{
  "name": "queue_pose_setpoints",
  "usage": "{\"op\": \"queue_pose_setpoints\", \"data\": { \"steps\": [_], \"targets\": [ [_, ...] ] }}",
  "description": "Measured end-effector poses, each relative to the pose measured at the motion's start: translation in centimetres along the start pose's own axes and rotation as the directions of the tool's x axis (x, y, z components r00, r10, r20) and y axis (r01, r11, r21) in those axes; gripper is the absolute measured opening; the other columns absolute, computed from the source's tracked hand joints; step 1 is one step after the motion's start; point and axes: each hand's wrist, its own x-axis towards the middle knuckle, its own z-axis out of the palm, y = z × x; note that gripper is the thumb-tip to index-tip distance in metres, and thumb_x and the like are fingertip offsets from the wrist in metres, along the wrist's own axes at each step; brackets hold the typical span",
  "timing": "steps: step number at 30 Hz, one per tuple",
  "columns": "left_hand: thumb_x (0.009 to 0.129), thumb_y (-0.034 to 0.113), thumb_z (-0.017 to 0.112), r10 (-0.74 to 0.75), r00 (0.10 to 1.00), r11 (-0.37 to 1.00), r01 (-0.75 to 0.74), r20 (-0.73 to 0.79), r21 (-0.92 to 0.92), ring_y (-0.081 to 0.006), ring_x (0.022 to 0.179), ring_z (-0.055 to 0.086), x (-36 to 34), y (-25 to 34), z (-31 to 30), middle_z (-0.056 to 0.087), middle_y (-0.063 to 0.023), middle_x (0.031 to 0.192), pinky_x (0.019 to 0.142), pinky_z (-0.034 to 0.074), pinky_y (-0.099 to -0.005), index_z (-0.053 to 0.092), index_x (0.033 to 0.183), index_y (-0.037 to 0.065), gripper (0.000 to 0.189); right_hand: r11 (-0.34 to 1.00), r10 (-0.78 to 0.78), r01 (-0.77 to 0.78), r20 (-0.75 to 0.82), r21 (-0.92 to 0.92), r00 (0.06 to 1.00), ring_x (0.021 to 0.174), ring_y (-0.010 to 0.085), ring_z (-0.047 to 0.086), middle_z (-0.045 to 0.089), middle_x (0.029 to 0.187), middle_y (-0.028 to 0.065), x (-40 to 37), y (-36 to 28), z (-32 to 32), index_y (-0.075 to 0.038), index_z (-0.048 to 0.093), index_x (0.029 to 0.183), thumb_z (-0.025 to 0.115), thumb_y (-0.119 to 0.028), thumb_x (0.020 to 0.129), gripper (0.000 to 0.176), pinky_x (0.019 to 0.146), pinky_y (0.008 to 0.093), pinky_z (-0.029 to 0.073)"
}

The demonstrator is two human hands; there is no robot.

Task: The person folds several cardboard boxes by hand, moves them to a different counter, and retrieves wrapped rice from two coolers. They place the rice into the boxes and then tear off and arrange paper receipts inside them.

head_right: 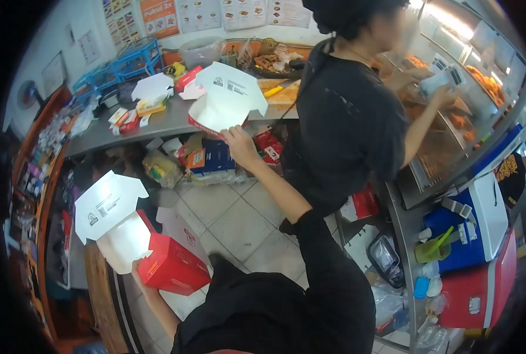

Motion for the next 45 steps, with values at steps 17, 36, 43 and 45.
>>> {"op": "queue_pose_setpoints", "data": {
  "steps": [17, 36, 43, 45],
  "targets": [
    [0.091, 0.013, 0.054, 0.241, 0.92, 0.836, -0.359, 0.309, 0.416, -0.0213, 0.095, 0.058, 39.1, -6.7, 34.7, 0.062, -0.0128, 0.105, 0.085, 0.045, -0.0329, 0.056, 0.109, -0.008, 0.028, 0.97, 0.097, -0.154, 0.283, 0.189, 0.954, 0.101, 0.0283, 0.056, 0.055, 0.11, 0.0103, 16.9, 0.5, 12.2, -0.006, 0.053, 0.119, 0.078, -0.015, 0.065, 0.06, 0.085, 0.0362, 0.047],
    [0.086, 0.055, 0.061, -0.721, 0.661, 0.693, 0.694, 0.21, 0.193, -0.0367, 0.115, 0.054, 52.8, -4.7, 34.4, 0.045, -0.0183, 0.126, 0.096, 0.047, -0.0526, 0.025, 0.14, 0.007, 0.081, 0.928, 0.006, -0.054, -0.129, -0.369, 0.992, 0.11, 0.037, 0.055, 0.055, 0.114, 0.0128, 10.7, 16.4, 7.2, -0.008, 0.054, 0.093, 0.069, 0.001, 0.065, 0.033, 0.082, 0.0408, 0.051],
    [0.086, 0.047, 0.063, -0.399, 0.465, 0.8, 0.598, 0.79, 0.053, -0.0334, 0.122, 0.049, 44.1, -6.0, 38.8, 0.041, -0.0156, 0.135, 0.099, 0.045, -0.0499, 0.025, 0.146, 0.011, 0.079, 0.979, -0.048, 0.057, 0.052, -0.196, 0.998, 0.117, 0.0364, 0.055, 0.056, 0.121, 0.0154, 13.7, 14.6, 10.5, -0.008, 0.06, 0.101, 0.06, 0.004, 0.068, 0.036, 0.082, 0.0381, 0.054],
    [0.083, 0.026, 0.064, -0.458, 0.721, 0.888, 0.389, 0.52, 0.243, -0.0293, 0.127, 0.045, 45.6, -6.1, 39.8, 0.037, -0.0128, 0.143, 0.101, 0.044, -0.0445, 0.024, 0.148, 0.01, 0.078, 0.979, -0.044, 0.071, 0.139, -0.19, 0.989, 0.118, 0.0357, 0.054, 0.056, 0.122, 0.017, 14.4, 13.7, 9.6, -0.007, 0.06, 0.105, 0.06, 0.003, 0.07, 0.036, 0.085, 0.0384, 0.054]
  ]
}}
